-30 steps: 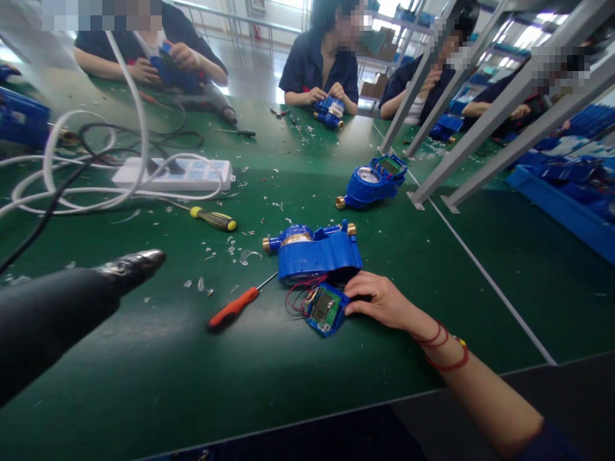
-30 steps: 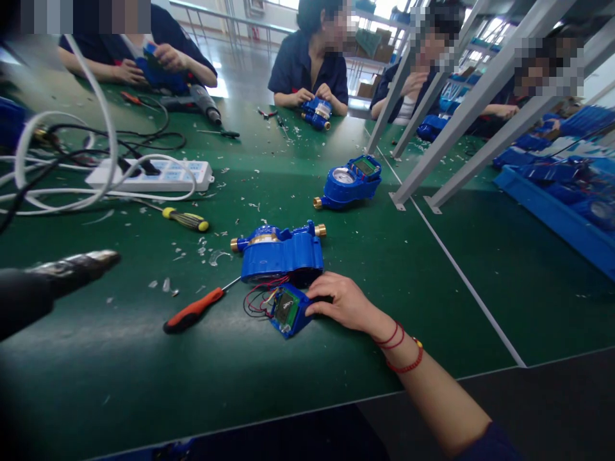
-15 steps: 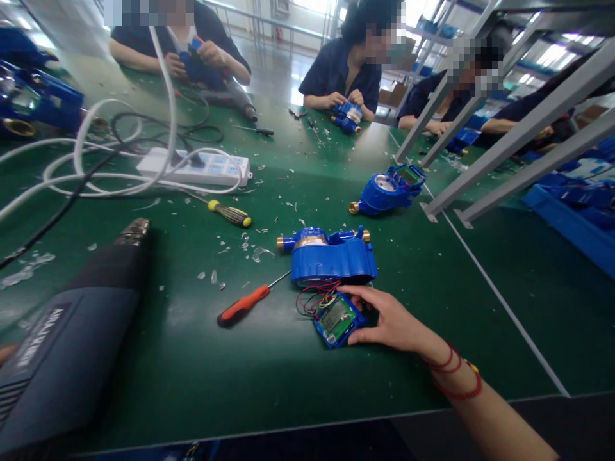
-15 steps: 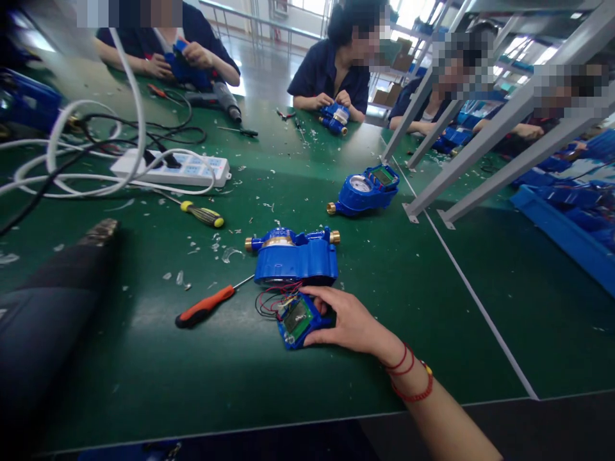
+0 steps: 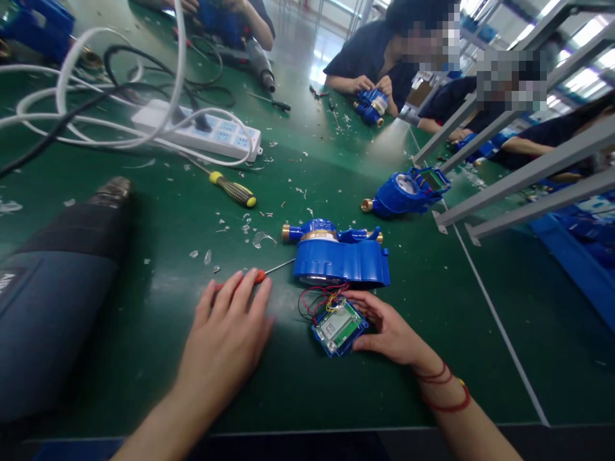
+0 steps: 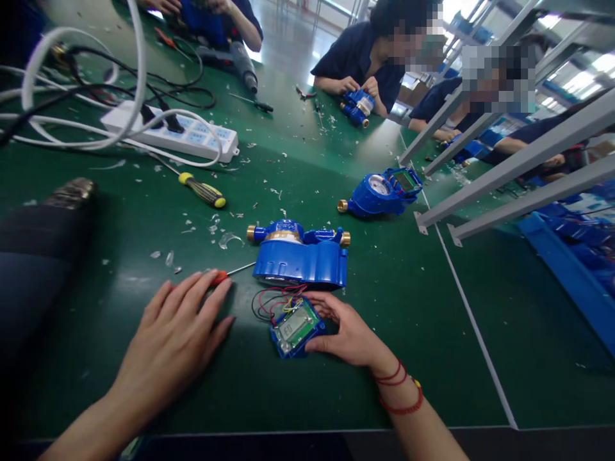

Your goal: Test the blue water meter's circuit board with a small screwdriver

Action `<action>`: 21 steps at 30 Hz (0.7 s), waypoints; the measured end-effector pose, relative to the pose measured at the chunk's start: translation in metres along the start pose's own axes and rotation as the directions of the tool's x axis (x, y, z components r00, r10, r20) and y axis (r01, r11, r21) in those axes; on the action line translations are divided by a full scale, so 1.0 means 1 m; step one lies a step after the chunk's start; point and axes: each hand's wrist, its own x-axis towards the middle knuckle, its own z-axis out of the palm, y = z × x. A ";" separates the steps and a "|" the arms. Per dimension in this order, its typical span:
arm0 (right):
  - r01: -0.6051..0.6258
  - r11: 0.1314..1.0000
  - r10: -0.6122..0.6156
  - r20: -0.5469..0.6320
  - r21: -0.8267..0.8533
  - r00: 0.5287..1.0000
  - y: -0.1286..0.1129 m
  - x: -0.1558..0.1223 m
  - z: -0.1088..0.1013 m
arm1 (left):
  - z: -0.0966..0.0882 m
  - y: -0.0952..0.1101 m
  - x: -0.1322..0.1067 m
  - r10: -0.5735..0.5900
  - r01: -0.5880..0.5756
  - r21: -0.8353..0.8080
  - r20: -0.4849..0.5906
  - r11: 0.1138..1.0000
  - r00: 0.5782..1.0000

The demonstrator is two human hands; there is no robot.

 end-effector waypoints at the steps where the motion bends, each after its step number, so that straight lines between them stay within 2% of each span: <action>1: -0.006 0.999 0.005 -0.014 -0.053 1.000 0.000 0.000 -0.003 | 0.004 0.004 0.007 -0.039 0.039 0.013 0.006 0.999 0.999; 6: 0.012 0.951 -0.037 -0.075 -0.309 0.997 0.001 -0.005 -0.004 | 0.007 -0.002 0.014 -0.150 0.149 0.031 0.019 0.988 0.989; 11: -0.052 0.920 -0.068 -0.288 -0.388 0.955 -0.001 -0.014 0.022 | 0.011 -0.010 0.011 -0.162 0.161 0.023 0.043 0.987 0.986; 14: -0.073 0.901 -0.102 -0.372 -0.428 0.922 0.000 -0.015 0.043 | 0.013 -0.012 0.007 -0.140 0.140 0.000 0.062 0.990 0.988; 18: -0.161 0.875 -0.099 -0.495 -0.457 0.863 0.000 -0.007 0.061 | 0.003 -0.015 -0.013 -0.139 0.141 -0.062 0.030 0.988 0.990; 21: -0.145 0.902 -0.078 -0.484 -0.407 0.872 -0.003 -0.003 0.058 | -0.009 -0.016 -0.038 -0.198 0.198 -0.205 0.018 0.959 0.980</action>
